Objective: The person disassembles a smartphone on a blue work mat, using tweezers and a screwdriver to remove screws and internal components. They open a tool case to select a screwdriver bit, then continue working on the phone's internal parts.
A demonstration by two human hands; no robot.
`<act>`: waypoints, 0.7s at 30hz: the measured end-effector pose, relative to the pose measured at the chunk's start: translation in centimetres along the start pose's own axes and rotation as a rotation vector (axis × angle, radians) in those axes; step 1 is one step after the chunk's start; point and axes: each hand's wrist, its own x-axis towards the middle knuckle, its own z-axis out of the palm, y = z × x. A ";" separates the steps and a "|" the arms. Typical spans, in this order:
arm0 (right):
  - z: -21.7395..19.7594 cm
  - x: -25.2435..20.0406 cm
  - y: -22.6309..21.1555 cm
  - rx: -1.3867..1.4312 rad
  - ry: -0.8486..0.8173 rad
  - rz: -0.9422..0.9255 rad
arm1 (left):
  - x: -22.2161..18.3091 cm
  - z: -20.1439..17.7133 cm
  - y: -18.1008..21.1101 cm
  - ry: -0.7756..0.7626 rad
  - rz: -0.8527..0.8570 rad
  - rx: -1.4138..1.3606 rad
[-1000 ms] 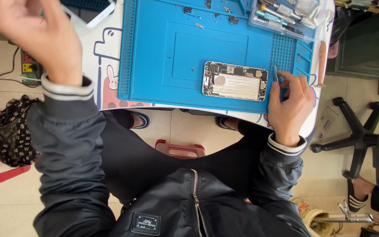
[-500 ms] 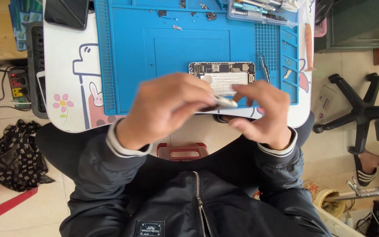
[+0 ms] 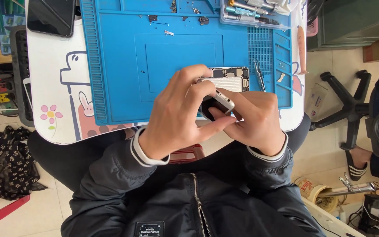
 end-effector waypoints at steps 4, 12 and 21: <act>-0.9 -0.6 -0.1 -0.090 -0.065 -0.017 | -0.3 0.6 1.5 0.037 -0.119 0.040; -6.9 0.2 0.8 0.227 -0.410 -0.139 | -0.6 0.8 1.9 -0.004 0.153 0.308; -6.5 -0.7 -1.9 0.070 -0.315 0.029 | -0.8 1.9 3.1 0.106 0.266 0.377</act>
